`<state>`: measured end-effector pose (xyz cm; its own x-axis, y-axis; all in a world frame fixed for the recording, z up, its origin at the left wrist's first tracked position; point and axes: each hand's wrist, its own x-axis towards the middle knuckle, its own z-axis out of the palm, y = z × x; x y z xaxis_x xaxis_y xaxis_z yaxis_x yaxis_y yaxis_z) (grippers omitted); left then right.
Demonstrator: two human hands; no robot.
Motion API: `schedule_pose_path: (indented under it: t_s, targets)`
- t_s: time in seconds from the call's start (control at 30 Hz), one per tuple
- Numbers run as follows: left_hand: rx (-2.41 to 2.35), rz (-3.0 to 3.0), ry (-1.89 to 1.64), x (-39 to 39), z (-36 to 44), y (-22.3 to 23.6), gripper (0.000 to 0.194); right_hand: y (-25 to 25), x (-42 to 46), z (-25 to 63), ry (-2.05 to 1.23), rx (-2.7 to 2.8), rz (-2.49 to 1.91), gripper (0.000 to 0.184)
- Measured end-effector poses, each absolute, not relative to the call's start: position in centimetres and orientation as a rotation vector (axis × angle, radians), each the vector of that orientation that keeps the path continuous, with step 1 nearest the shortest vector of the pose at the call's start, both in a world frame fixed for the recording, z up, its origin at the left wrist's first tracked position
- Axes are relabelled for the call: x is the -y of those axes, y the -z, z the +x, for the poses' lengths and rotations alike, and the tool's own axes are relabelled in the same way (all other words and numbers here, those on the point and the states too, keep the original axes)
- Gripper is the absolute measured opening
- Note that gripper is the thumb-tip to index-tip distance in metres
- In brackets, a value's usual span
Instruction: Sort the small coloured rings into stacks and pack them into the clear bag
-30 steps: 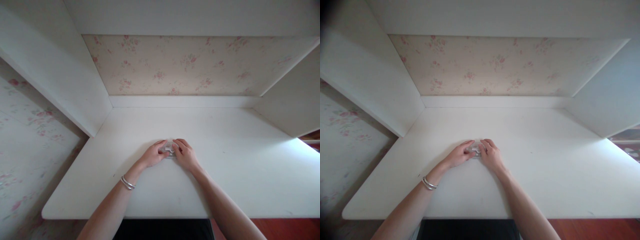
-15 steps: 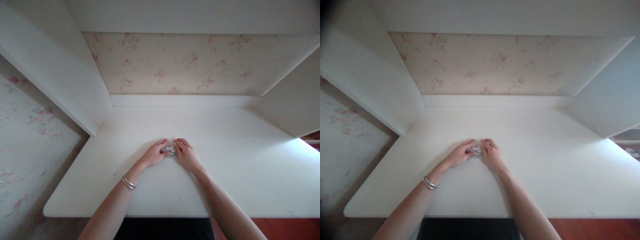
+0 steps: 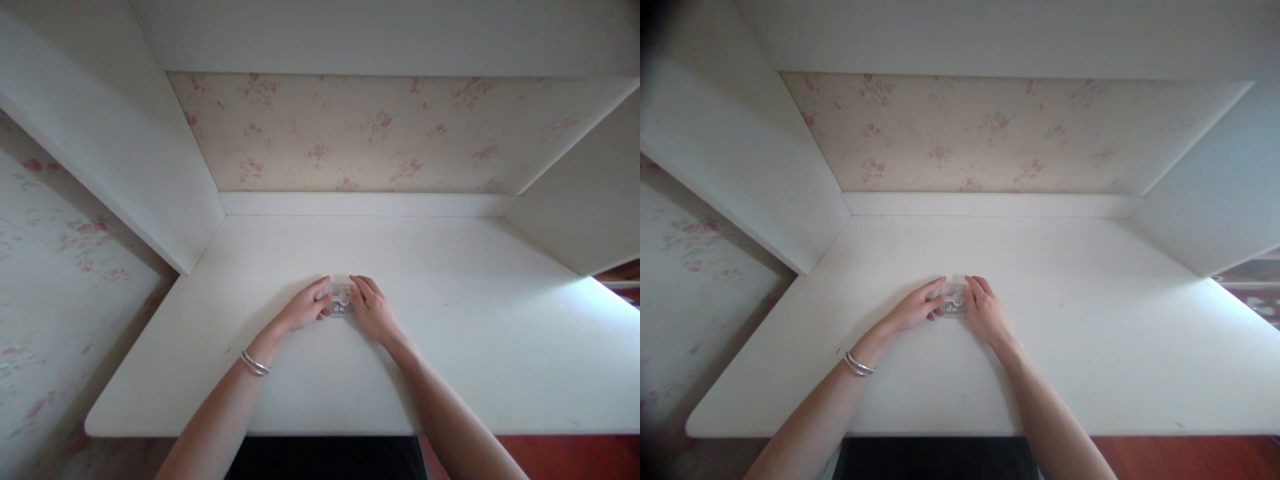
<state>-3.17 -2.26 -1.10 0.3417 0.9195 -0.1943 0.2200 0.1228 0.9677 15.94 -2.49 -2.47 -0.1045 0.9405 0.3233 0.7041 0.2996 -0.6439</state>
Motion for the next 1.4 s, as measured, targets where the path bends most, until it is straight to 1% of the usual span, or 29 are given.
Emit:
schedule_pose_path:
  t_s: [0.17, 0.27, 0.37, 0.47, 0.57, 0.67, 0.77, 0.87, 0.97, 1.07, 1.2, 1.4]
  targets:
    - [-1.250, 1.255, -0.826, 2.0, -3.2, 0.9, 0.043, 1.3, 3.7, 15.7, -0.425, 1.790, -1.584, 0.043]
    - [-1.314, 1.198, -0.918, 1.7, -3.4, 1.3, 0.029, 0.5, 5.1, 14.5, -0.268, 1.969, -1.616, 0.052]
    - [-1.338, 1.109, -1.037, 1.5, -3.7, 1.8, 0.021, 0.1, 6.0, 13.2, -0.090, 2.112, -1.652, 0.060]
    - [-1.309, 1.044, -1.077, 1.4, -3.9, 2.1, 0.015, 0.2, 6.0, 12.8, -0.033, 2.156, -1.681, 0.054]
    - [-1.283, 1.049, -1.050, 1.4, -3.8, 2.0, 0.014, 0.3, 5.6, 13.6, -0.103, 2.163, -1.625, 0.046]
    - [-1.279, 1.083, -1.011, 1.4, -3.7, 1.9, 0.014, 0.2, 4.8, 15.7, -0.185, 2.099, -1.574, 0.046]
    - [-1.299, 1.103, -0.991, 1.5, -3.6, 1.9, 0.016, 0.2, 3.0, 19.0, -0.157, 1.968, -1.585, 0.044]
    - [-1.347, 1.119, -1.005, 1.6, -3.5, 1.9, 0.016, 0.4, 0.1, 23.7, -0.162, 1.805, -1.639, 0.045]
    - [-1.350, 1.145, -1.041, 1.6, -3.5, 2.0, 0.015, 0.8, -2.9, 29.1, -0.244, 1.606, -1.715, 0.051]
    - [-1.272, 1.155, -1.038, 1.5, -3.5, 2.0, 0.014, 0.9, -5.0, 34.1, -0.161, 1.468, -1.867, 0.057]
    - [-1.213, 1.154, -1.018, 1.6, -3.5, 2.0, 0.012, 1.0, -6.4, 39.0, -0.099, 1.440, -2.005, 0.062]
    - [-1.212, 1.121, -0.996, 1.6, -3.6, 1.5, 0.016, 2.2, -7.1, 43.2, -0.071, 1.477, -2.060, 0.058]
